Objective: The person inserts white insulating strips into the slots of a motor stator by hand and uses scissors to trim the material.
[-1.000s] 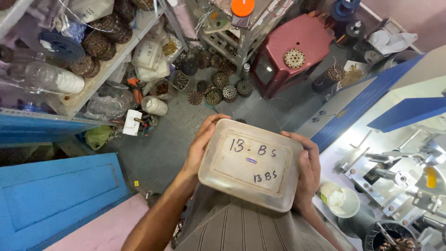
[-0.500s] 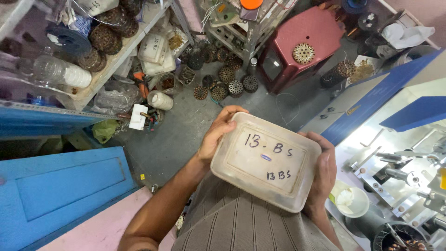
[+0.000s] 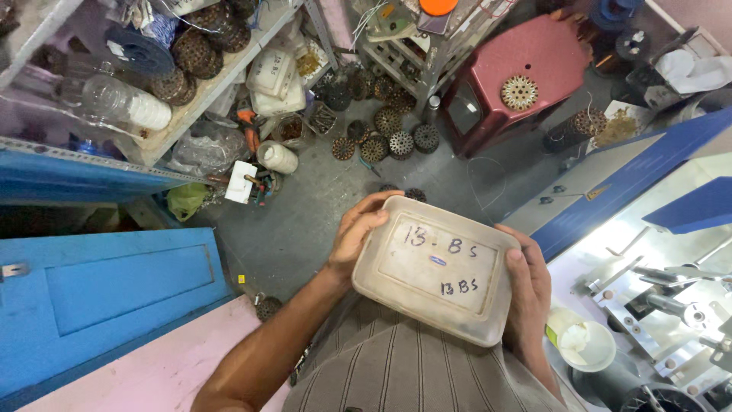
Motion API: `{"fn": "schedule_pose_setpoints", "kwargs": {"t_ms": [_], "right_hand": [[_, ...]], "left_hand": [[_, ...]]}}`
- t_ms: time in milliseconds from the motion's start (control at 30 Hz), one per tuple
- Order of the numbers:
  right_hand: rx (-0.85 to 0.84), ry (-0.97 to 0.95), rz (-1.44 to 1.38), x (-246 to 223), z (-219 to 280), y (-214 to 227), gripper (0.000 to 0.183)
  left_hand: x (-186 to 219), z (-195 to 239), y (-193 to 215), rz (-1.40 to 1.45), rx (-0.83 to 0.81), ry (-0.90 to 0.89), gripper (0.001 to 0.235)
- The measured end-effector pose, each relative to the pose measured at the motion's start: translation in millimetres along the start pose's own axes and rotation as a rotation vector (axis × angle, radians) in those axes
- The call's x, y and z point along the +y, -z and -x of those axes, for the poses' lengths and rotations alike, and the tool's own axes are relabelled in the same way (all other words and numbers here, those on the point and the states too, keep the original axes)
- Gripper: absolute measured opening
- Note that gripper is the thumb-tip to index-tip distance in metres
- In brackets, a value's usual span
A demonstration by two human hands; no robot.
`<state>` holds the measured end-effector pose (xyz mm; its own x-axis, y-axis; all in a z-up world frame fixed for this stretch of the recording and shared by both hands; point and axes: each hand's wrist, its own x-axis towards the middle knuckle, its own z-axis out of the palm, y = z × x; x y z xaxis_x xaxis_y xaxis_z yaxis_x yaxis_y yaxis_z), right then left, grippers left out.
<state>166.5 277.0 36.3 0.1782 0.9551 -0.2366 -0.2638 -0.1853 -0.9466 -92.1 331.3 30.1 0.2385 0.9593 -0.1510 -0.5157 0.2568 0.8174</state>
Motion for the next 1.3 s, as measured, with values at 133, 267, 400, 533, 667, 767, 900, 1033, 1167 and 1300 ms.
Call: {"fn": "schedule_pose_setpoints", "kwargs": {"t_ms": [133,267,400,533,667,767,900,1033,1167,1300], "right_hand": [[-0.028,-0.018,-0.045,12,-11,3,0.044],[-0.071,-0.094,-0.235,29,-31,12,0.040],[-0.012,-0.093,-0.340,40,-38,18,0.042],[-0.110,-0.014,-0.185,35,-31,23,0.075],[-0.170,-0.345,-0.172,33,-28,25,0.111],[-0.256,-0.215,0.021,51,-41,25,0.104],[-0.022,-0.390,-0.355,109,-85,31,0.089],[0.331,-0.351,-0.408,202,-184,37,0.077],[0.311,0.014,-0.592,269,-314,45,0.075],[0.561,0.094,-0.523,273,-449,23,0.075]], "left_hand": [[-1,4,6,-0.004,0.065,0.013,0.045],[0,-2,0,-0.029,0.143,0.079,0.049],[19,0,-7,-0.147,0.140,0.318,0.070],[38,7,-10,-0.252,0.024,0.460,0.086],[29,-7,-15,-0.251,0.067,0.315,0.086],[11,-27,-8,-0.325,0.059,0.281,0.089],[-34,-53,24,-0.313,0.231,0.385,0.087],[-57,-66,88,-0.426,0.410,0.441,0.079],[-61,-79,194,-0.524,0.517,0.435,0.067],[-67,-137,340,-0.597,0.620,0.371,0.055]]}}
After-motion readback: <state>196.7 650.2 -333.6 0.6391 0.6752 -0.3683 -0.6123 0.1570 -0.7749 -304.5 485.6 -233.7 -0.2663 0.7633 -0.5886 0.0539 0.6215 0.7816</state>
